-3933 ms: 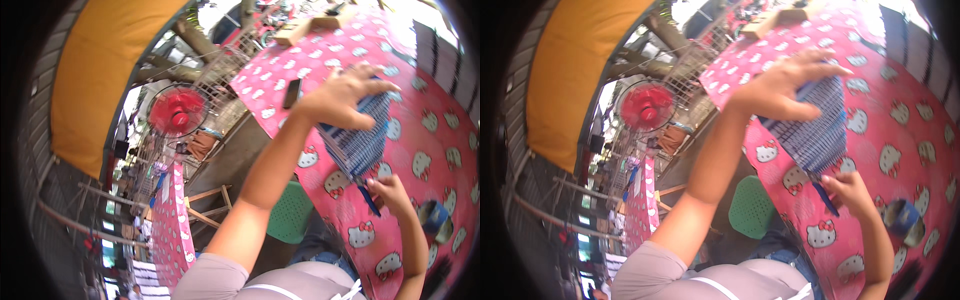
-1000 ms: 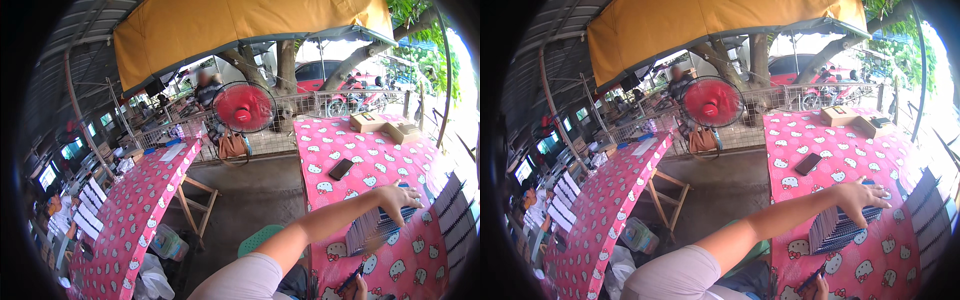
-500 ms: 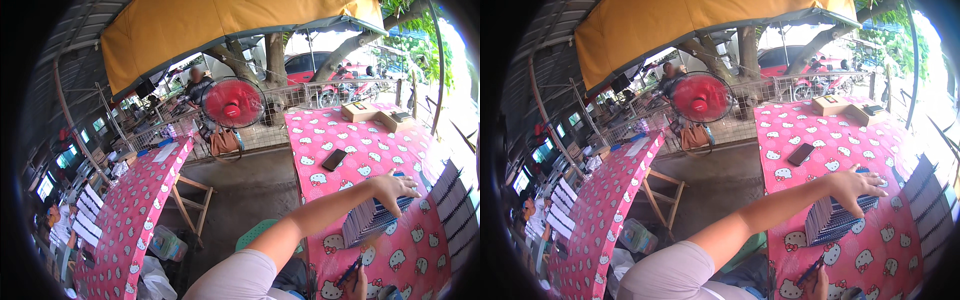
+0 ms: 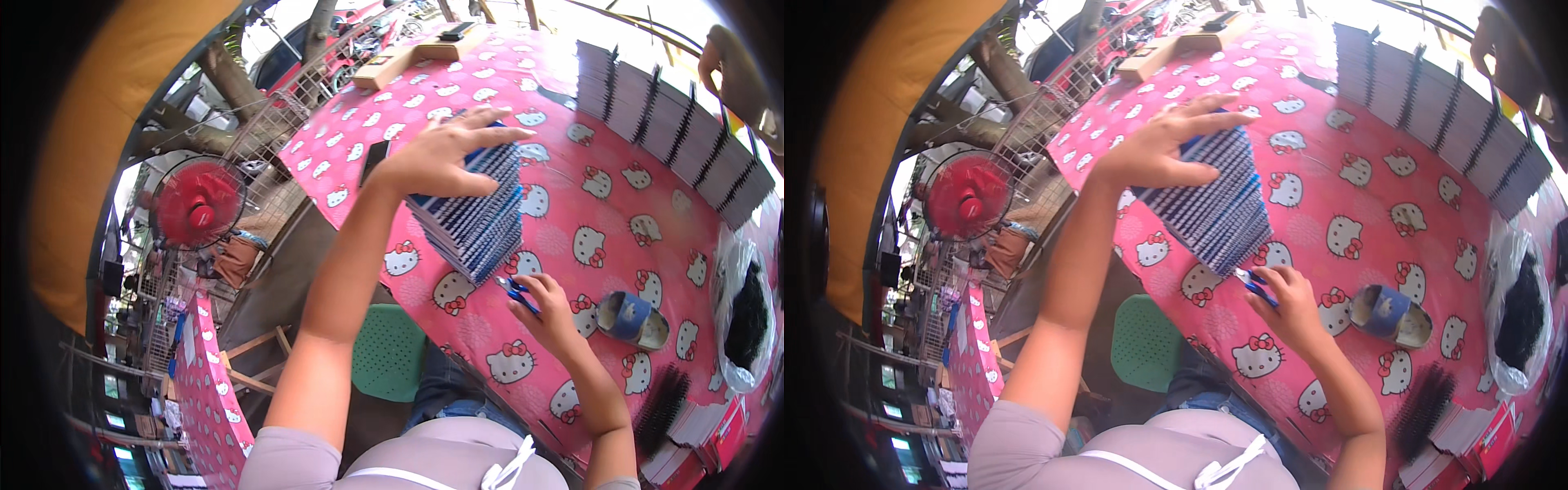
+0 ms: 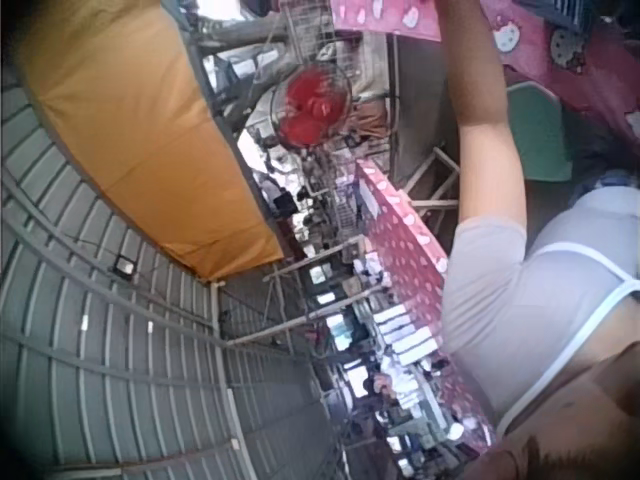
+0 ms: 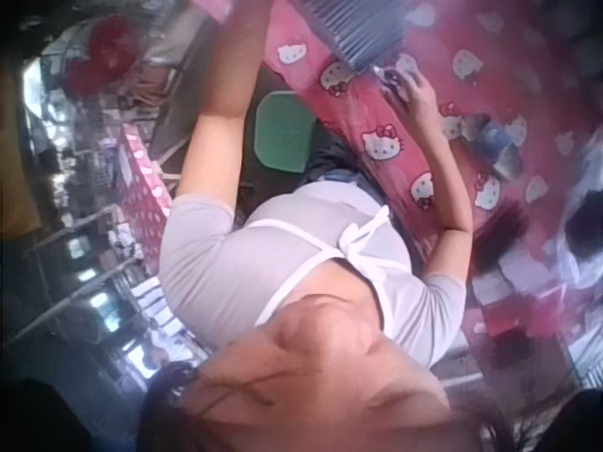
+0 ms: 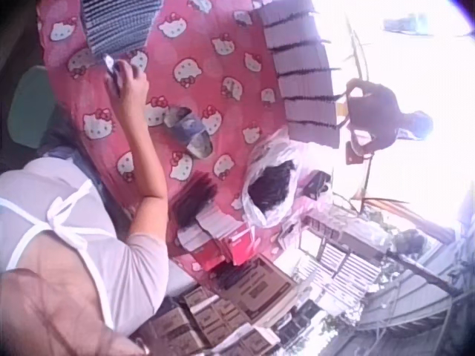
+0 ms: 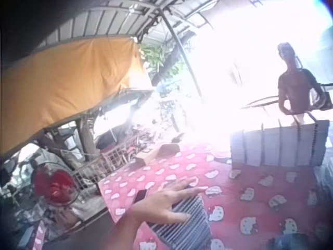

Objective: The person assembles notebooks by aligning stacks of blue and pink covers, inserting black wire spiral bindings through pre-punched holes by hand, and using a blue handheld tool to trim or secure the ends of the wire.

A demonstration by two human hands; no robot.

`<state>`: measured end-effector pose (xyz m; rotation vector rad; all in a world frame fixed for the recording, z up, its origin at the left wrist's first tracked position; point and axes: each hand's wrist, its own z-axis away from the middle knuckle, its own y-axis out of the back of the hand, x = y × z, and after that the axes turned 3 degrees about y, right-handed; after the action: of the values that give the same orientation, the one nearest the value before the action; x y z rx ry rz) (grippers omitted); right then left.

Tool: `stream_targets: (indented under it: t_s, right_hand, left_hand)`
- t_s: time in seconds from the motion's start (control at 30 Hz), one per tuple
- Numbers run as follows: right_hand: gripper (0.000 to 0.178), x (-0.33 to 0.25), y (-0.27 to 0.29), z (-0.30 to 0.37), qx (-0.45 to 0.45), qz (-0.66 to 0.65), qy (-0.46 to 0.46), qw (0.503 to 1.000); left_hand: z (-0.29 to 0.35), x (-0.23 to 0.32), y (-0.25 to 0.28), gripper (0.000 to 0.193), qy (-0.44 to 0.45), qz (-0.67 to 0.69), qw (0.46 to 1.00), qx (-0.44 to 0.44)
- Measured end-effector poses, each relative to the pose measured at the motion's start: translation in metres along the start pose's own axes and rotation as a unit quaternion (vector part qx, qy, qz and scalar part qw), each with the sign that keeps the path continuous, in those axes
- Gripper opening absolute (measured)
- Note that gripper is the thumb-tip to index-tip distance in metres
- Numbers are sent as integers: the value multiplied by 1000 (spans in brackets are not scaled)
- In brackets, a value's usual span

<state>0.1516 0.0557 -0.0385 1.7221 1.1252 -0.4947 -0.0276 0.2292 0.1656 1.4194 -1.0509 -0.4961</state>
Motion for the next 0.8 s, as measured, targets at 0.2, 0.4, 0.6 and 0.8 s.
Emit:
stream_targets:
  t_s: [0.2, 0.4, 0.6, 0.8]
  right_hand:
    - [45, 4, -2, -2, 12, 136, 59, 989]
    - [46, 0, -13, -11, 44, 204, 115, 971]
    - [34, 13, -11, -26, -67, -53, -33, 996]
    - [42, 14, 1, -36, -206, -428, -371, 798]
  left_hand:
    - [-4, 1, -1, 71, -31, 39, 999, -8]
    - [-1, -11, -4, 70, -71, 38, 997, -6]
    - [-2, -13, -11, 66, -89, 22, 994, 67]
    - [3, 12, 9, 74, -69, -7, 997, -16]
